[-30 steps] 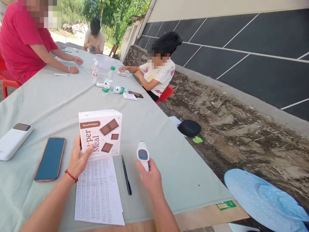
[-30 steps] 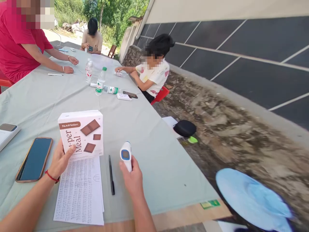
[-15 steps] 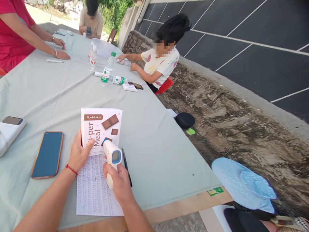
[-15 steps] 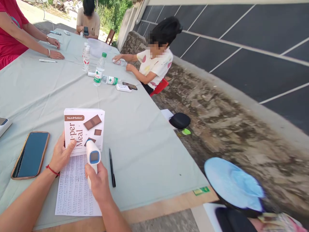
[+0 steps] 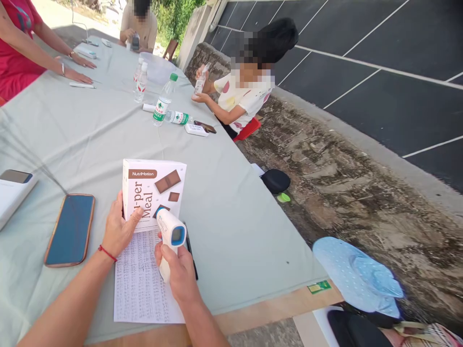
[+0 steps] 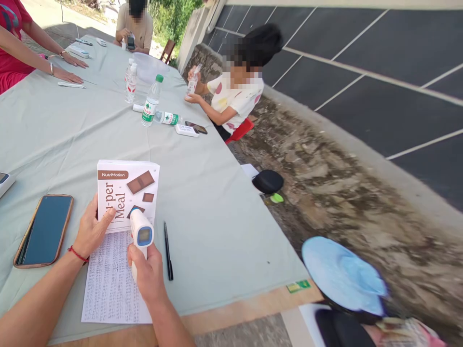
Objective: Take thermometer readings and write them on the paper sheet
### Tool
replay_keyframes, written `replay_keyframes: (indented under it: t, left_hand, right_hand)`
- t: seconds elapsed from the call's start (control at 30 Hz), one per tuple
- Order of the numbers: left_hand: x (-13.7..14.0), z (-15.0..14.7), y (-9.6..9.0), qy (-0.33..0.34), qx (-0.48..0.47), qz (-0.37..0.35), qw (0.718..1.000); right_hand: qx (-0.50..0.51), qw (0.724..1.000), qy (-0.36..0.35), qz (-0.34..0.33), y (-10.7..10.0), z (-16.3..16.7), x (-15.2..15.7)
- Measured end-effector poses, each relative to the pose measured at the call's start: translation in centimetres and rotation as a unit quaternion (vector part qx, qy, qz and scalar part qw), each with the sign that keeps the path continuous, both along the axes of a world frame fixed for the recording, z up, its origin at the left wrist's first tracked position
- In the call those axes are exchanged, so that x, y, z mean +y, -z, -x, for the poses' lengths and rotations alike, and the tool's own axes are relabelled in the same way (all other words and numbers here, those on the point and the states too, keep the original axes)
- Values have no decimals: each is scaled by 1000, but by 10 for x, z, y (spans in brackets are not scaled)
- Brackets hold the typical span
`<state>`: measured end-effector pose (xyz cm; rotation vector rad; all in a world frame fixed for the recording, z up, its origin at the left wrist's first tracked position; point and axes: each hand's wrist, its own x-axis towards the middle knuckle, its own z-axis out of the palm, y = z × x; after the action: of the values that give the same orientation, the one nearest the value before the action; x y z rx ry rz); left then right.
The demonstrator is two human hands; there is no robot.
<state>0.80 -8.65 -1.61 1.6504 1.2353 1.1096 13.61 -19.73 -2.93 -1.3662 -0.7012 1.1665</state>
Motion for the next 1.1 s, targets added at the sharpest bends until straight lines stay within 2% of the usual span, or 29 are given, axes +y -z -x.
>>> replay_keyframes:
  t: [0.27,0.47,0.53,0.63,0.77,0.97,1.03,1.1]
  left_hand:
    - [0,3,-4,13,16,-13,1000]
    - [5,12,-8,-20,127,-17,992]
    - [6,15,-12,-9,121,2,993]
    - [6,17,-15,6,87,48,995]
    - [4,16,-10,5,36,83,996]
    - [8,14,0,-72,23,-10,997]
    - [13,15,3,-101,33,-37,994]
    - [18,17,6,-125,55,-51,989]
  right_hand:
    - [-18,999,-31,17,-4,0,1]
    - [22,998,-54,-4,-20,-1,0]
    - [36,997,-62,-16,-26,-2,-3]
    - [4,998,-56,-30,-35,-4,-8]
    - [-24,998,-47,-43,-48,-7,-13]
    - [-52,997,-10,-52,-51,-26,-17]
    - [-116,993,13,-31,-42,-44,-16]
    - [-224,973,60,7,-26,-70,-13]
